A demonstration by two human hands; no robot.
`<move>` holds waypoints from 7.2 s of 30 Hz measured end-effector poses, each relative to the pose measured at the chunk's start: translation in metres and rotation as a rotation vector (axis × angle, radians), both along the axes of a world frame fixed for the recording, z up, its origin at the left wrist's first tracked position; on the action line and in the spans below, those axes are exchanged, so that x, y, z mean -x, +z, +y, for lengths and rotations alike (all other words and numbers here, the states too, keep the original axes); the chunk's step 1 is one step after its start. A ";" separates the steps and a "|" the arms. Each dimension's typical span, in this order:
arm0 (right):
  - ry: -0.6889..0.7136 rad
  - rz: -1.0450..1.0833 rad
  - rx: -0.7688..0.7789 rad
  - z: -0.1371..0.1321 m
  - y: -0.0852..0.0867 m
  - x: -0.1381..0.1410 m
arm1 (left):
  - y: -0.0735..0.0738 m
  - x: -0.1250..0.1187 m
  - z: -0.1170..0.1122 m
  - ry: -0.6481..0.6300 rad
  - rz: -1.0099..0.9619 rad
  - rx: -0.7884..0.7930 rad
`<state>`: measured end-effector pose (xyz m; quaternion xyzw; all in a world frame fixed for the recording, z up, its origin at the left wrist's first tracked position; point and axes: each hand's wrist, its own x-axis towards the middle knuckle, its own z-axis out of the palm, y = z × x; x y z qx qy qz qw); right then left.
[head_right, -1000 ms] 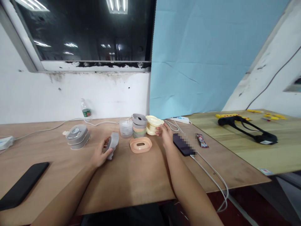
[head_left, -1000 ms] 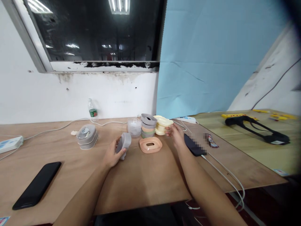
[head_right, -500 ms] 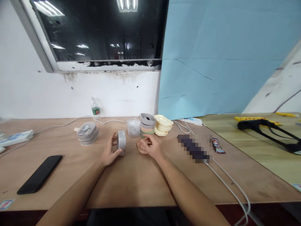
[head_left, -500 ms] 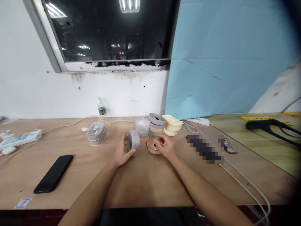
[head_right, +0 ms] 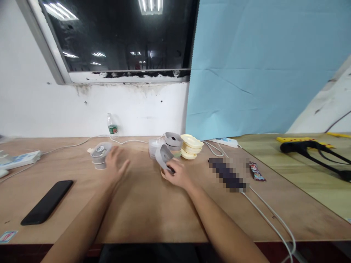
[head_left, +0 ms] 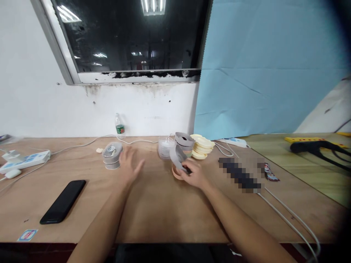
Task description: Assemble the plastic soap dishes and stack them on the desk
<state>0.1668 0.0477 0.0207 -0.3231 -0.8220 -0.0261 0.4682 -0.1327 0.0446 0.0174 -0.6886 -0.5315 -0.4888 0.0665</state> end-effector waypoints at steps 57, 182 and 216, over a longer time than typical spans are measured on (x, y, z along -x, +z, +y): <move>0.019 -0.225 0.138 0.001 -0.009 0.017 | -0.008 0.008 -0.002 -0.306 0.093 0.397; -0.258 -0.011 -0.015 0.014 -0.001 -0.015 | -0.006 0.010 0.024 0.337 0.126 0.202; -0.171 0.044 -0.012 0.007 -0.004 -0.005 | -0.021 0.024 0.035 0.141 -0.063 0.323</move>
